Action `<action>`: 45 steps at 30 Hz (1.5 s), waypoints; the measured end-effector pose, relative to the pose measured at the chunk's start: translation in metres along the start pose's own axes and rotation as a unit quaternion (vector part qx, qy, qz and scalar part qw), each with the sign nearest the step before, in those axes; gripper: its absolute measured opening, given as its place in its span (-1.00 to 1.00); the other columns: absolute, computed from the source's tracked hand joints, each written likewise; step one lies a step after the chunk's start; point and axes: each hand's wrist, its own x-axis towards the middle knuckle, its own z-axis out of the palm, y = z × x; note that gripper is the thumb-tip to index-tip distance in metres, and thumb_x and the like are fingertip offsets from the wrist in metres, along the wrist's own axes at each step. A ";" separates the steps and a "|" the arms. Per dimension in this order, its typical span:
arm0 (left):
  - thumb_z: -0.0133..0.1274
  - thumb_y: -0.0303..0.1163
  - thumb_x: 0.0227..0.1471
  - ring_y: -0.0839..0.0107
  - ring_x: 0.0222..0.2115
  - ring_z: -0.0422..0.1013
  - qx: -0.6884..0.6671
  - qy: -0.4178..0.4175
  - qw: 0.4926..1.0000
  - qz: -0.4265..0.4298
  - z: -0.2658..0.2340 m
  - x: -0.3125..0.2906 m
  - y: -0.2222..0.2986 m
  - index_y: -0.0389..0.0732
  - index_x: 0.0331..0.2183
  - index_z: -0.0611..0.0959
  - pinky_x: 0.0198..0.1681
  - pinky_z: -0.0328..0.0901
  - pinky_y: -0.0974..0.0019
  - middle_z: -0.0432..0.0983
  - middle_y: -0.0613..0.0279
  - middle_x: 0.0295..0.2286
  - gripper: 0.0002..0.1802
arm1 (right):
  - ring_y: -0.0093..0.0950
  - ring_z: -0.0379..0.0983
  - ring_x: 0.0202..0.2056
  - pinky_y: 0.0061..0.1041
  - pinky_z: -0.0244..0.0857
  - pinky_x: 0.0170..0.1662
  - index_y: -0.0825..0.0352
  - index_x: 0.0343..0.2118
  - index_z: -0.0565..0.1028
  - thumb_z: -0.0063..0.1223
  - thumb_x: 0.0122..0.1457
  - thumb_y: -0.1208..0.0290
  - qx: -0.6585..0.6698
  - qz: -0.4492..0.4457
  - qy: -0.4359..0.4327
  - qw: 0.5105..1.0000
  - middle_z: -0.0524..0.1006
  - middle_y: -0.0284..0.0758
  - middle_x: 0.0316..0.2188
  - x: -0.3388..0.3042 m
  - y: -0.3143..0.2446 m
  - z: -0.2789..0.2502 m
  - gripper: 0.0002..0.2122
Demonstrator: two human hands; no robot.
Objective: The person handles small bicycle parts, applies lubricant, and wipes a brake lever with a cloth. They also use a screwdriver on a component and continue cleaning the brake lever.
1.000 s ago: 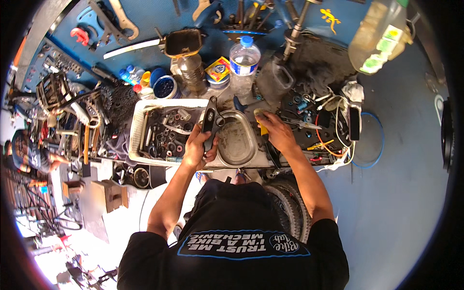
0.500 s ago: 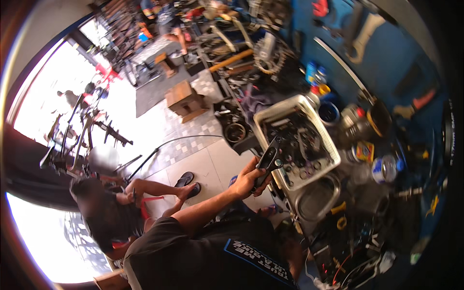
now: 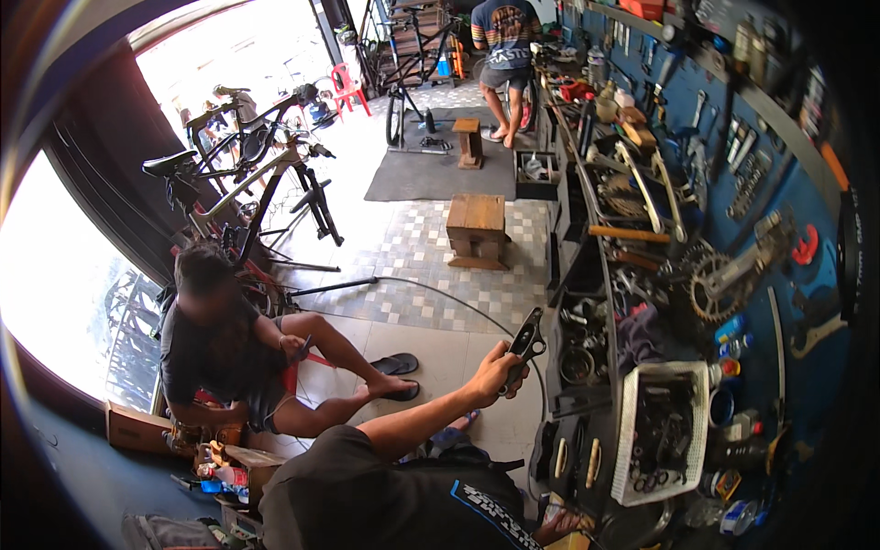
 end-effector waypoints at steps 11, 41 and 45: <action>-0.09 -0.37 0.30 0.43 -0.67 0.35 0.099 0.015 0.995 -0.003 -0.136 0.051 0.092 -0.11 -0.12 0.28 -0.70 0.24 0.32 0.48 0.14 -0.47 -0.82 | -0.21 0.48 -0.29 -0.25 0.39 -0.28 0.51 0.07 0.41 0.13 0.36 0.18 0.109 -0.029 -0.150 0.982 0.54 -0.06 -0.27 0.026 -0.250 0.083 -0.55; -0.06 -0.29 0.28 0.41 -0.66 0.42 0.488 0.049 0.870 -0.052 -0.242 0.247 -0.005 -0.09 0.00 0.37 -0.71 0.32 0.28 0.58 0.11 -0.47 -0.71 | -0.08 0.55 -0.02 -0.09 0.40 0.07 0.33 -0.16 0.61 0.04 0.32 0.05 0.013 -0.094 -0.539 0.837 0.61 0.00 -0.14 0.205 -0.484 0.167 -0.62; -0.06 -0.29 0.27 0.40 -0.66 0.42 0.512 0.041 0.858 -0.005 -0.254 0.272 -0.032 -0.08 0.03 0.35 -0.71 0.32 0.26 0.58 0.11 -0.47 -0.68 | -0.07 0.65 -0.20 -0.12 0.50 -0.08 0.31 -0.41 0.67 0.11 0.27 0.10 -0.011 -0.092 -0.514 0.853 0.68 -0.07 -0.39 0.221 -0.498 0.179 -0.66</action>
